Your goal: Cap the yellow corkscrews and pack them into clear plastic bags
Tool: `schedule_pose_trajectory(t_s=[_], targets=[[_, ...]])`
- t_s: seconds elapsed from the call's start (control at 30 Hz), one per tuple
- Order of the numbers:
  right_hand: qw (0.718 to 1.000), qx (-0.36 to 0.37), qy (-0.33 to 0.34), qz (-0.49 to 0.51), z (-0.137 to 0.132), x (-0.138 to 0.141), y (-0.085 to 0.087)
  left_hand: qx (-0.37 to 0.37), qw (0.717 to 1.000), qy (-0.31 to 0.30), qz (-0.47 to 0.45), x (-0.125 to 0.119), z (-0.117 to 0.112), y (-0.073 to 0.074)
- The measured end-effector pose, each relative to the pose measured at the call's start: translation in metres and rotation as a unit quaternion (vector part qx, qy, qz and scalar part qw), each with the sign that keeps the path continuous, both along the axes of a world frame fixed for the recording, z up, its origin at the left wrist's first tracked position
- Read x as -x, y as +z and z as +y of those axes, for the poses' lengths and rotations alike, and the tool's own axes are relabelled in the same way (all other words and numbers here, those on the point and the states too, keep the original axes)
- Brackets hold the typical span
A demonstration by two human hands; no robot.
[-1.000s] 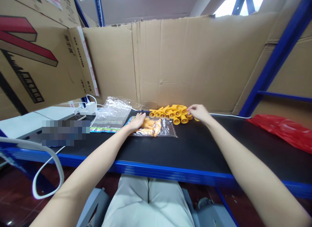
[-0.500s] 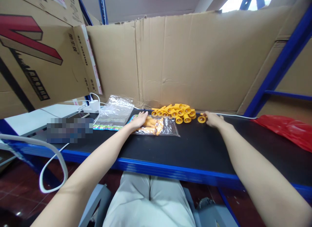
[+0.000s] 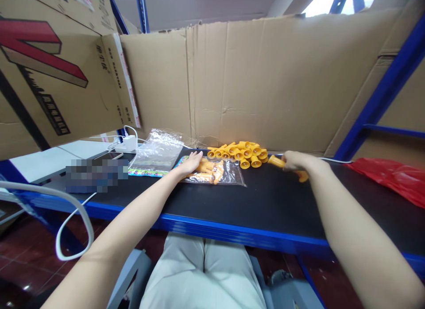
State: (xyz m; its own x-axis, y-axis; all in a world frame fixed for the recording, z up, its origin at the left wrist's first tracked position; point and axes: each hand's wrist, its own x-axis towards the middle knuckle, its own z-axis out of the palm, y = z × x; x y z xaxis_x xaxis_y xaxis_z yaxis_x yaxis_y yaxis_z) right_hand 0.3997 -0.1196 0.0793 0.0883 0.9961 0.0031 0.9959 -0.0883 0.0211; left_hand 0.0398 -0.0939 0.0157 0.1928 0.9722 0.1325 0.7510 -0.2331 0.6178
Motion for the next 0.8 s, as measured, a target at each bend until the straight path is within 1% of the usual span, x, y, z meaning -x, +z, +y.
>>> schedule_pose_trajectory(t_s=[0.03,0.13,0.23,0.33,0.47,0.57,0.7,0.8], targets=[[0.999,0.038,0.013,0.011,-0.006,0.008,0.006,0.003,1.0,0.0,-0.002,-0.001,-0.001,0.001],[0.99,0.07,0.1,0.072,-0.027,0.036,0.021,0.01,1.0,-0.003,-0.01,-0.002,-0.005,0.003],[0.967,0.103,0.187,0.142,-0.04,0.062,0.024,0.012,1.0,-0.005,-0.018,-0.003,-0.007,0.003],[0.956,0.089,0.234,0.155,-0.043,0.081,0.017,0.01,1.0,-0.006,-0.023,-0.003,-0.006,0.002],[0.952,0.049,0.261,0.153,-0.041,0.098,0.005,0.004,0.999,-0.005,-0.032,-0.003,-0.006,0.002],[0.941,0.034,0.281,0.185,-0.04,0.103,0.002,0.007,0.999,-0.001,-0.031,-0.003,-0.009,0.004],[0.92,0.039,0.304,0.243,-0.038,0.102,0.001,0.009,0.999,-0.005,-0.03,-0.004,-0.012,0.005],[0.91,0.03,0.325,0.256,-0.035,0.107,-0.006,0.008,0.999,-0.005,-0.033,-0.004,-0.011,0.004]])
